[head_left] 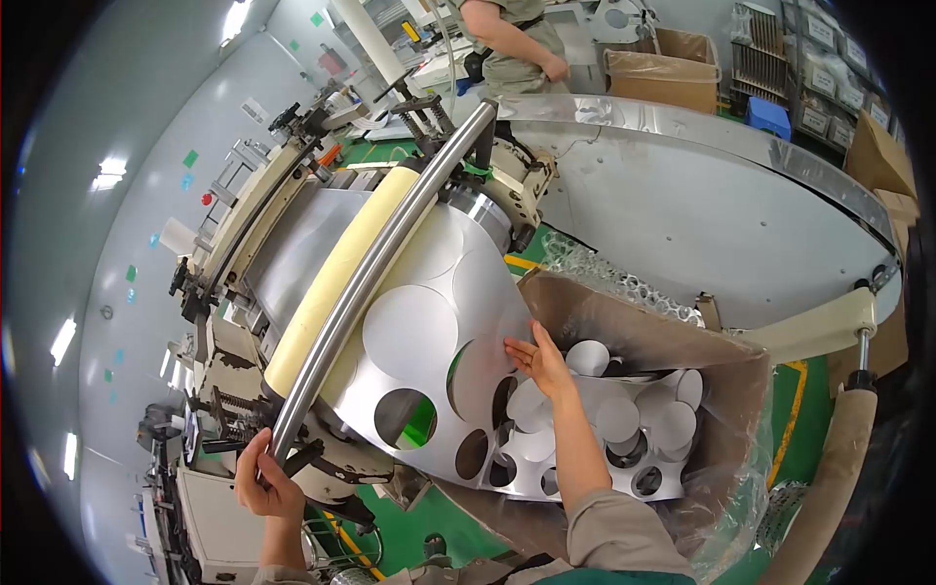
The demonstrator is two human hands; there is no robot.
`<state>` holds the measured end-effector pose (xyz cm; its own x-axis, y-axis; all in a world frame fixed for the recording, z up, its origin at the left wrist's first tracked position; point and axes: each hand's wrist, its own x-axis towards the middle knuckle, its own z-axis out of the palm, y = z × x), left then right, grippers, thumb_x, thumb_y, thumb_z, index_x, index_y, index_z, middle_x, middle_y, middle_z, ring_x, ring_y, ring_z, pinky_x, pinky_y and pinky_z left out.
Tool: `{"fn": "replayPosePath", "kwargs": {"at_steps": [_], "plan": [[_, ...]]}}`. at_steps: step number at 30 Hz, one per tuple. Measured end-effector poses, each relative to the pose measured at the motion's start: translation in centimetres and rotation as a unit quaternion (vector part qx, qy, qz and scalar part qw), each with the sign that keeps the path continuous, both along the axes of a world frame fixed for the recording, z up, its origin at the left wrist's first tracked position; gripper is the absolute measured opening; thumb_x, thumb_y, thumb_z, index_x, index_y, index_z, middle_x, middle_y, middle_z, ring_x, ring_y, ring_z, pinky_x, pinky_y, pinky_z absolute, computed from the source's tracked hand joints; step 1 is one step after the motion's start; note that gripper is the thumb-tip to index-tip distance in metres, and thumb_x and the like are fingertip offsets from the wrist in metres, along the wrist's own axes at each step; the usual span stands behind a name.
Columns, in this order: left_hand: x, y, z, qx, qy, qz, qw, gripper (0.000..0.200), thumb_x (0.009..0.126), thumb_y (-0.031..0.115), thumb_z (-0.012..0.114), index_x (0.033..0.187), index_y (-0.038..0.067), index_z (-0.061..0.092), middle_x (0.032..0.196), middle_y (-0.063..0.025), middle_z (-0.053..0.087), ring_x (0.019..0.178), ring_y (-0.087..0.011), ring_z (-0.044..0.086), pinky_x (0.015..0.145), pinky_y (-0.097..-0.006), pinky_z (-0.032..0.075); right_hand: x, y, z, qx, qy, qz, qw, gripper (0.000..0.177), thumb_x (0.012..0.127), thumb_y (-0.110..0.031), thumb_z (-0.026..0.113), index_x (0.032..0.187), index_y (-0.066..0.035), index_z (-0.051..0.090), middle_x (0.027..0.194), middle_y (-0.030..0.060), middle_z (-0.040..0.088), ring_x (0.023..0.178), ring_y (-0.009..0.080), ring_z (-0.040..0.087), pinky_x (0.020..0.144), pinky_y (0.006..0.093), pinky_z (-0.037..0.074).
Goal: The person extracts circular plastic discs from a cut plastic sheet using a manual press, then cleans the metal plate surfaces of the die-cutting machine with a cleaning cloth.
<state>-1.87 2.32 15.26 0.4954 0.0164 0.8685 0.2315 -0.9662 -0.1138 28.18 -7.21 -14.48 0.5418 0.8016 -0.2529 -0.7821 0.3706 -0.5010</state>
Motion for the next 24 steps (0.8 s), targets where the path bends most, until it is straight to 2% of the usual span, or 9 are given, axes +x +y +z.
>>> {"fn": "replayPosePath", "kwargs": {"at_steps": [2,3,6,9,13,16,18,22,24], "plan": [[-0.1,0.1,-0.3,-0.011,-0.013,0.002,1.0,0.017,0.089,0.0,0.044,0.101,-0.01,0.052,0.086,-0.0229,0.063,0.075,-0.0297,0.064,0.069,-0.0353,0.054,0.1,0.3,1.2,0.02,-0.001,0.005,1.0,0.074,0.085,-0.056,0.051,0.141,-0.018,0.019,0.106,0.0096,0.062,0.095,0.0148,0.057,0.079,0.026,0.04],[-0.3,0.2,-0.5,-0.017,-0.019,0.002,1.0,0.017,0.089,0.0,0.044,0.101,-0.01,0.052,0.086,-0.0234,0.063,0.075,-0.0297,0.064,0.07,-0.0356,0.053,0.2,0.4,1.6,0.015,-0.014,0.008,1.0,0.072,0.085,-0.05,0.055,0.139,-0.015,0.023,0.108,0.0105,0.061,0.096,0.0129,0.056,0.079,0.0264,0.04],[-0.8,0.7,-1.1,-0.048,-0.047,-0.022,0.997,0.017,0.09,0.0,0.043,0.102,-0.009,0.05,0.089,-0.0249,0.062,0.078,-0.0295,0.063,0.072,-0.0365,0.053,1.8,2.5,1.0,-0.106,-0.185,-0.083,0.973,0.067,0.087,-0.042,0.056,0.14,-0.013,0.026,0.11,0.0089,0.057,0.101,0.0131,0.052,0.086,0.0274,0.039],[-1.1,0.8,-1.4,-0.06,-0.049,-0.041,0.996,0.018,0.091,-0.001,0.04,0.105,-0.008,0.048,0.092,-0.0261,0.06,0.081,-0.0296,0.063,0.076,-0.0372,0.053,4.8,4.4,2.0,-0.097,-0.23,-0.254,0.935,0.07,0.081,-0.035,0.066,0.135,-0.005,0.032,0.116,0.0153,0.054,0.106,0.0198,0.05,0.088,0.0312,0.039],[-1.3,1.0,-1.4,-0.032,-0.036,-0.037,0.998,0.018,0.091,-0.001,0.039,0.106,-0.008,0.047,0.092,-0.0262,0.06,0.081,-0.0302,0.063,0.076,-0.0377,0.053,9.0,5.2,3.6,-0.041,-0.234,-0.147,0.96,0.068,0.079,-0.034,0.068,0.131,-0.005,0.035,0.113,0.014,0.051,0.108,0.0218,0.046,0.093,0.0323,0.035],[-1.3,1.0,-1.1,-0.005,-0.019,-0.022,1.0,0.018,0.09,-0.001,0.04,0.105,-0.007,0.048,0.089,-0.0259,0.061,0.078,-0.0306,0.063,0.073,-0.0378,0.053,10.8,3.7,3.4,0.051,-0.223,-0.099,0.968,0.055,0.08,-0.019,0.065,0.128,-0.007,0.041,0.095,0.0076,0.059,0.095,0.0135,0.053,0.086,0.0269,0.038],[-1.1,1.0,-1.0,0.002,-0.017,-0.028,0.999,0.017,0.09,-0.001,0.04,0.104,-0.006,0.049,0.088,-0.0258,0.061,0.077,-0.0305,0.063,0.072,-0.0378,0.053,10.9,1.9,4.9,0.101,-0.2,-0.051,0.973,0.052,0.079,-0.011,0.064,0.127,-0.008,0.043,0.093,0.0057,0.06,0.088,0.0105,0.056,0.081,0.0237,0.041],[-1.3,1.2,-1.2,0.006,-0.025,-0.025,0.999,0.018,0.09,-0.001,0.041,0.105,-0.006,0.048,0.089,-0.0257,0.061,0.074,-0.03,0.063,0.068,-0.0368,0.053,11.3,-0.5,7.6,0.152,-0.257,-0.024,0.954,0.071,0.071,0.002,0.066,0.135,-0.011,0.037,0.099,0.0032,0.06,0.083,0.0098,0.058,0.078,0.022,0.045],[-1.2,1.3,-1.2,0.008,-0.025,-0.027,0.999,0.018,0.09,-0.001,0.041,0.105,-0.006,0.048,0.088,-0.0258,0.061,0.073,-0.0297,0.062,0.067,-0.0367,0.053,11.5,-1.0,8.0,0.172,-0.232,0.001,0.957,0.078,0.068,0.007,0.067,0.137,-0.012,0.036,0.106,0.0037,0.06,0.086,0.0096,0.059,0.08,0.0221,0.046]]}}
